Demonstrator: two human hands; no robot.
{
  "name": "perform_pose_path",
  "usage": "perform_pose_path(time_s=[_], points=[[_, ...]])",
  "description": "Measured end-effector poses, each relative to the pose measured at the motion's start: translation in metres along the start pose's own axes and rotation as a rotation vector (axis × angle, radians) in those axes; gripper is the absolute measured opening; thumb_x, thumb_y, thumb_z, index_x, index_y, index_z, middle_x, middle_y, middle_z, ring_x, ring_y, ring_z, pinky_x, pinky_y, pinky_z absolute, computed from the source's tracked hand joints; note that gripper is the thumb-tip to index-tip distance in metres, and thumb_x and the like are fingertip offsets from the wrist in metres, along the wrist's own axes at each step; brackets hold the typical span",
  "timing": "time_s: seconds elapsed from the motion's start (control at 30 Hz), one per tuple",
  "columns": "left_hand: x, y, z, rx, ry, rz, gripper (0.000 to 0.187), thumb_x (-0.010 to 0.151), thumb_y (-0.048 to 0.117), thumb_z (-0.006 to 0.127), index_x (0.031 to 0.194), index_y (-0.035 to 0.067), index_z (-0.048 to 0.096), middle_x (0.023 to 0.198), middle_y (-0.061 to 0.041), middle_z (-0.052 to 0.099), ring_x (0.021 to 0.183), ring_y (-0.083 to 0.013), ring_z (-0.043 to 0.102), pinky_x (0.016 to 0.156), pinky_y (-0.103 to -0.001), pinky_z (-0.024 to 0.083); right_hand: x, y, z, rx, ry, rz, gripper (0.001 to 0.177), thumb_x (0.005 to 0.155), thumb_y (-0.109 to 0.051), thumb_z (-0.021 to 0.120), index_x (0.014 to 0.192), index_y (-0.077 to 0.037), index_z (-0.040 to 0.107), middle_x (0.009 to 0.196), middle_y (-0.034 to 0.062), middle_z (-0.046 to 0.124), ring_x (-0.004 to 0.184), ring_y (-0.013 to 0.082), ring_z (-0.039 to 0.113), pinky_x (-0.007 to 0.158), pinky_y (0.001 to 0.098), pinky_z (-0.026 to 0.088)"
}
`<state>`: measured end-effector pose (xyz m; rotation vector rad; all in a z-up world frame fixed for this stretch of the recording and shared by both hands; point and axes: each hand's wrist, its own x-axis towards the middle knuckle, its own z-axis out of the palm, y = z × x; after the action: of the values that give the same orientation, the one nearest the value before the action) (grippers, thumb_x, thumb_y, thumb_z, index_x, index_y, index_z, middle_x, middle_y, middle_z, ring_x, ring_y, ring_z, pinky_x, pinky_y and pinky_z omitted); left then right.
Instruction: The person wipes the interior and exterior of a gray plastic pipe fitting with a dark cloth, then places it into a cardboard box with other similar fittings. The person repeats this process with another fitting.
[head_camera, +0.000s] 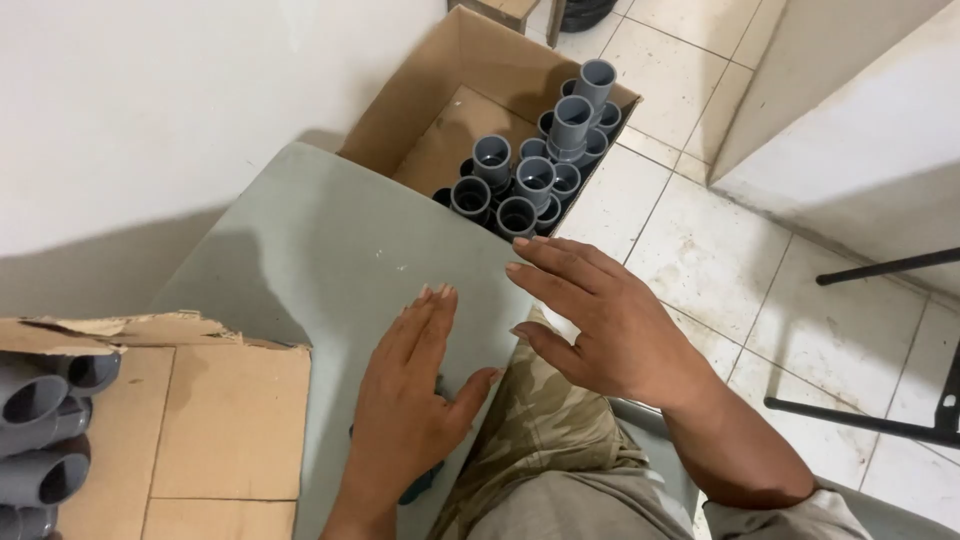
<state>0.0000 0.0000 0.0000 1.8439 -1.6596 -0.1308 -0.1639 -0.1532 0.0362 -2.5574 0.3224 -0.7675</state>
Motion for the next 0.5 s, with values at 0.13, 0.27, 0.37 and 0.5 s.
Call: perform_pose_path(time_s=[0.13,0.27,0.37,0.5], points=[[-0.014,0.002,-0.011,0.013,0.037,-0.034,0.072,0.086,0.033,0.071,0.142,0.001,0.04,0.143,-0.015,0.05,0.135,-0.033,0.046,0.107,-0.046,0.042,-0.001,-0.007,0.01,0.017,-0.008,-0.024,0.044,0.088,-0.021,0.071,0.125,-0.002,0.056,0.131,0.018,0.058,0.121,0.0359,0.058,0.101,0.0454,0.05],[-0.032,0.0,-0.02,-0.002,0.041,-0.125,0.074,0.086,0.034,0.071,0.143,0.003,0.038,0.143,-0.014,0.049,0.135,-0.0326,0.045,0.107,-0.045,0.041,0.003,-0.014,0.02,0.045,-0.044,-0.037,0.044,0.088,-0.021,0.071,0.125,-0.002,0.057,0.132,0.018,0.057,0.122,0.0346,0.057,0.102,0.045,0.049],[-0.045,-0.006,-0.026,0.003,0.081,-0.147,0.073,0.086,0.035,0.071,0.142,0.001,0.039,0.142,-0.015,0.051,0.134,-0.0336,0.047,0.107,-0.045,0.042,0.009,-0.019,0.029,0.062,-0.047,-0.071,0.041,0.088,-0.021,0.071,0.123,-0.002,0.058,0.132,0.0186,0.057,0.12,0.0351,0.058,0.102,0.0455,0.048],[-0.067,-0.014,-0.037,0.028,0.157,-0.216,0.071,0.084,0.035,0.071,0.139,0.001,0.043,0.138,-0.015,0.054,0.131,-0.0317,0.05,0.106,-0.044,0.045,0.016,-0.026,0.045,0.08,-0.073,-0.114,0.041,0.088,-0.02,0.071,0.123,-0.002,0.059,0.133,0.0183,0.057,0.122,0.0365,0.057,0.102,0.0455,0.049]])
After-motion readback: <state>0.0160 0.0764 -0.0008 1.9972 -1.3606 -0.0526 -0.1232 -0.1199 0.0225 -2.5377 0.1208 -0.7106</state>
